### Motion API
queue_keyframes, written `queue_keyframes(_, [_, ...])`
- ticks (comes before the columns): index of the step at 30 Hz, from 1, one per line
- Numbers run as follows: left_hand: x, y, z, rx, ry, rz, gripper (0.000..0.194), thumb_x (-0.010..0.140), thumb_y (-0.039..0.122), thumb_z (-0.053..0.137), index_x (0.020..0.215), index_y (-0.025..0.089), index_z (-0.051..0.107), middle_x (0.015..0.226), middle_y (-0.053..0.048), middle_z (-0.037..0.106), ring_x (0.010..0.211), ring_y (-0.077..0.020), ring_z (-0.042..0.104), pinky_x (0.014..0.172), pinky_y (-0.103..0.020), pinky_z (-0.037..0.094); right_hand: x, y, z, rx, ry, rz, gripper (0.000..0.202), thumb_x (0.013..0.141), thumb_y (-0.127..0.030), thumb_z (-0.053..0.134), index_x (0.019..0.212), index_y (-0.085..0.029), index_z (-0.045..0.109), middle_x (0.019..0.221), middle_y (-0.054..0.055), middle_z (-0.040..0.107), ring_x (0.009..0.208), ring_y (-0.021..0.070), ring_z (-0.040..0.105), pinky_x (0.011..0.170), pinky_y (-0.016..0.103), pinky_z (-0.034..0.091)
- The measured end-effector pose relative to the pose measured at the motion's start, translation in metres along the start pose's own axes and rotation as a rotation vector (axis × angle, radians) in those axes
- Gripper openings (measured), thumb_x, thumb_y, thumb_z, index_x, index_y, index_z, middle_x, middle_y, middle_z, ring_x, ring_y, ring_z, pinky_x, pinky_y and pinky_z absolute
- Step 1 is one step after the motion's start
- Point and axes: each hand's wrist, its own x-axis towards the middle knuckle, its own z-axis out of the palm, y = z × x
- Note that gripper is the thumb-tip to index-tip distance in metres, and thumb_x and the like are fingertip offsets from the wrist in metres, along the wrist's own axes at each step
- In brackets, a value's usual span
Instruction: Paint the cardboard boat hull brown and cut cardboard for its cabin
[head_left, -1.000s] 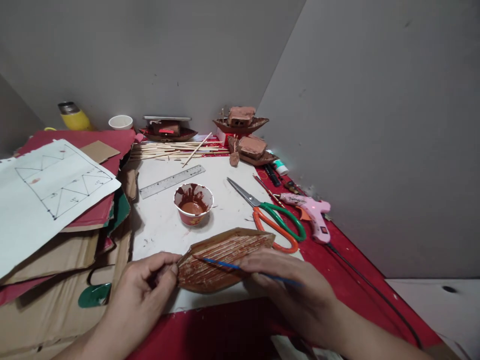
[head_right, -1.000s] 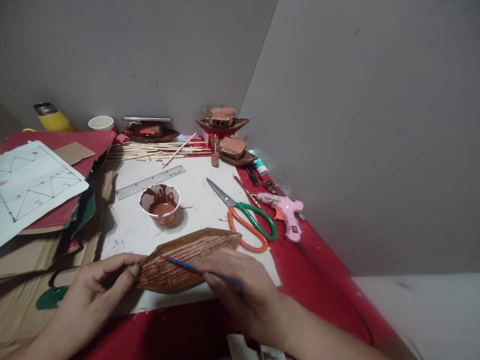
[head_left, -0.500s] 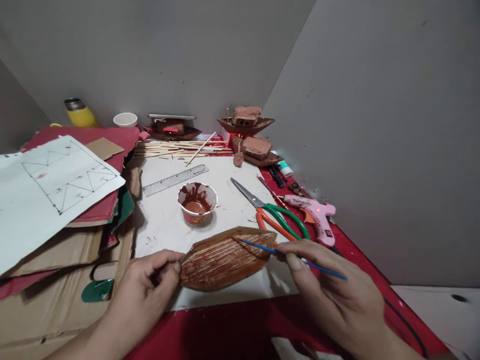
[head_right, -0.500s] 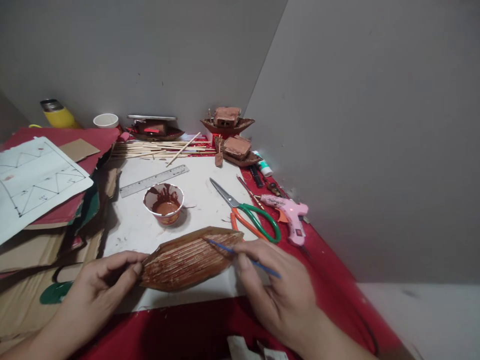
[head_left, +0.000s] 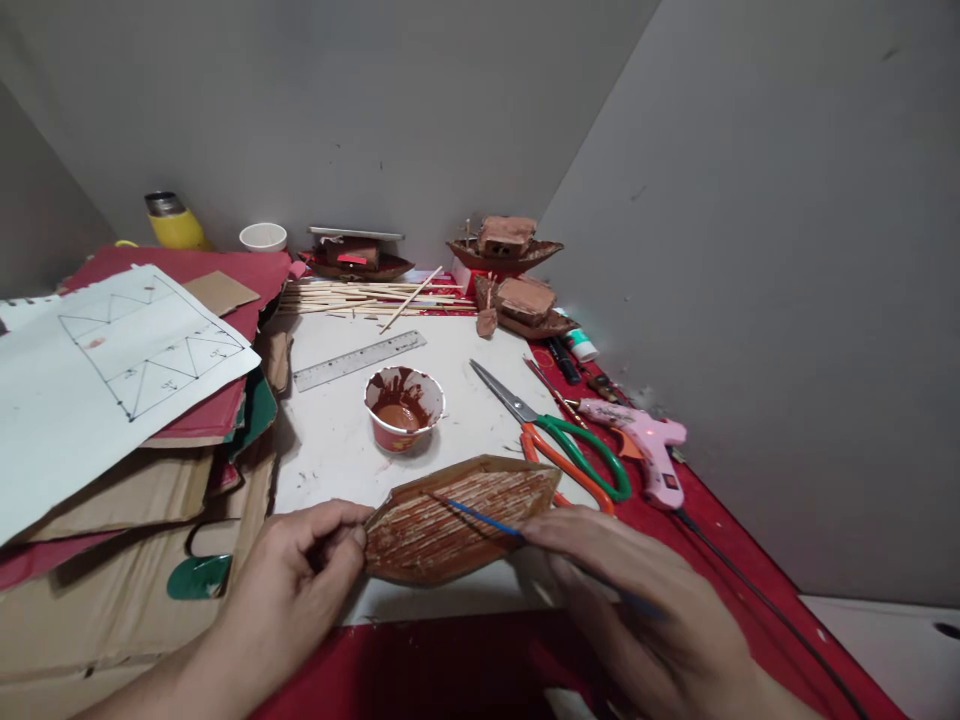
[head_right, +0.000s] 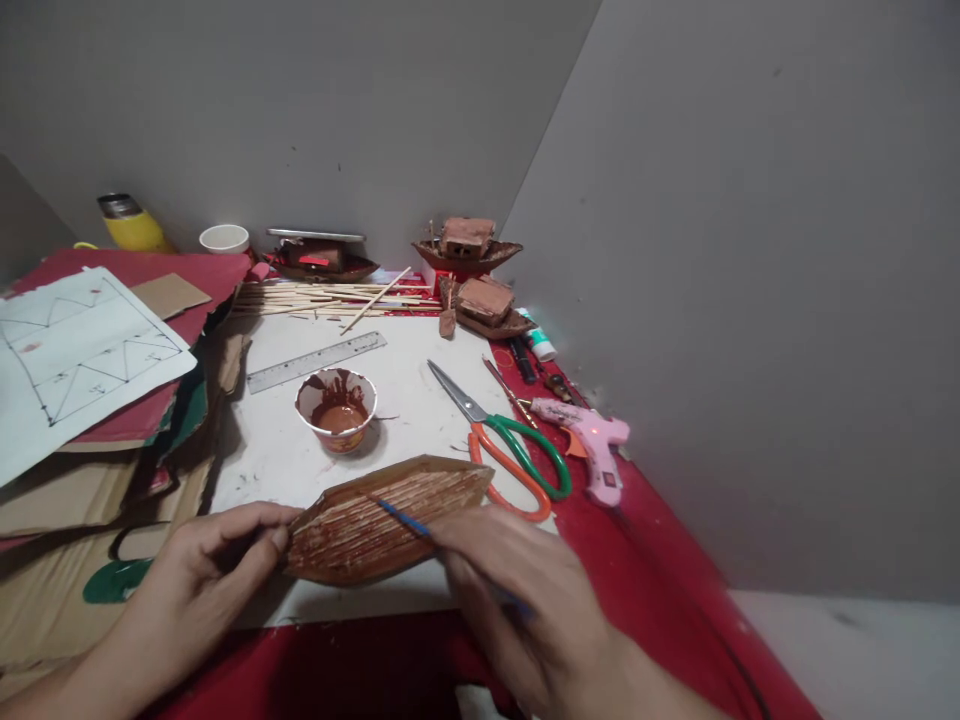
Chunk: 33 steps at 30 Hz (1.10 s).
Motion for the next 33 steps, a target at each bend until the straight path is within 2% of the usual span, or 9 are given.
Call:
queue_keyframes(7, [-0.004,-0.001,0.001,-0.009,0.006,-0.010,0.029,0.092,0.026,0.048,0.090,0.016,0.074,0.069,0.000,0.070,0.060,-0.0125,0.060,0.055,-0.018,0.047,-0.009,0.009,-0.018,-0.249,0.118,0.198,0.018,0.091,-0.016,0.055,0.104,-0.023,0.066,0.088,0.005,0.074,0.076,0.0193,0.074,0.069,0.027,0.060])
queue_keyframes(9, [-0.004,-0.002,0.001,-0.002,0.003,-0.008,0.029,0.092,0.027,0.047,0.090,0.016,0.074,0.068,0.000,0.069,0.060,-0.0125,0.060,0.055,-0.018,0.047,-0.010,0.009,-0.017,-0.219,0.104,0.180,0.020,0.091,-0.016,0.055,0.107,-0.023,0.066,0.090,0.005,0.075,0.079,0.0196,0.074,0.071,0.027,0.061])
queue_keyframes(15, [-0.002,-0.001,0.001,-0.008,-0.019,-0.028,0.032,0.093,0.029,0.045,0.087,0.016,0.073,0.070,-0.002,0.070,0.061,-0.0137,0.059,0.056,-0.020,0.047,-0.005,0.007,-0.002,0.034,-0.073,-0.018,0.039,0.088,-0.004,0.054,0.122,-0.021,0.061,0.103,0.006,0.077,0.096,0.0183,0.074,0.087,0.026,0.060])
queue_keyframes(18, [-0.002,-0.001,0.001,-0.016,-0.029,-0.041,0.032,0.093,0.030,0.046,0.087,0.016,0.073,0.071,-0.002,0.071,0.062,-0.0144,0.061,0.057,-0.021,0.047,-0.005,0.006,0.002,0.085,-0.100,-0.066,0.042,0.087,0.000,0.053,0.124,-0.020,0.059,0.105,0.006,0.077,0.099,0.0169,0.073,0.089,0.024,0.059])
queue_keyframes(21, [-0.003,0.000,0.001,-0.017,-0.024,-0.048,0.031,0.092,0.030,0.046,0.087,0.016,0.073,0.069,-0.002,0.069,0.061,-0.0140,0.059,0.056,-0.021,0.046,-0.007,0.007,-0.002,-0.003,-0.052,-0.023,0.037,0.088,-0.004,0.053,0.121,-0.020,0.060,0.101,0.007,0.077,0.093,0.0173,0.074,0.084,0.024,0.060])
queue_keyframes(24, [-0.003,0.001,0.001,-0.023,-0.021,-0.042,0.031,0.092,0.029,0.046,0.084,0.017,0.072,0.067,-0.001,0.067,0.059,-0.0130,0.056,0.054,-0.020,0.045,-0.011,0.009,-0.009,-0.137,0.059,0.133,0.025,0.091,-0.012,0.055,0.112,-0.022,0.064,0.094,0.005,0.076,0.083,0.0172,0.074,0.076,0.024,0.060])
queue_keyframes(27, [-0.003,0.001,0.001,-0.025,-0.008,-0.029,0.030,0.092,0.029,0.046,0.082,0.017,0.072,0.065,0.000,0.065,0.058,-0.0122,0.055,0.053,-0.019,0.043,-0.015,0.011,-0.013,-0.235,0.161,0.249,0.017,0.092,-0.018,0.056,0.105,-0.023,0.067,0.088,0.004,0.075,0.079,0.0170,0.073,0.075,0.024,0.059])
queue_keyframes(29, [-0.003,0.001,0.001,-0.031,-0.003,-0.021,0.030,0.092,0.028,0.046,0.082,0.017,0.072,0.064,0.000,0.065,0.058,-0.0119,0.054,0.053,-0.018,0.043,-0.015,0.011,-0.012,-0.239,0.162,0.257,0.018,0.092,-0.019,0.056,0.106,-0.024,0.067,0.089,0.004,0.075,0.079,0.0173,0.074,0.076,0.025,0.059])
queue_keyframes(33, [-0.002,0.000,0.002,-0.028,-0.004,-0.024,0.030,0.092,0.028,0.046,0.084,0.016,0.073,0.066,0.000,0.066,0.058,-0.0125,0.055,0.054,-0.019,0.044,-0.012,0.008,-0.005,-0.111,0.055,0.158,0.026,0.091,-0.012,0.055,0.112,-0.024,0.064,0.096,0.004,0.076,0.083,0.0169,0.074,0.077,0.024,0.060])
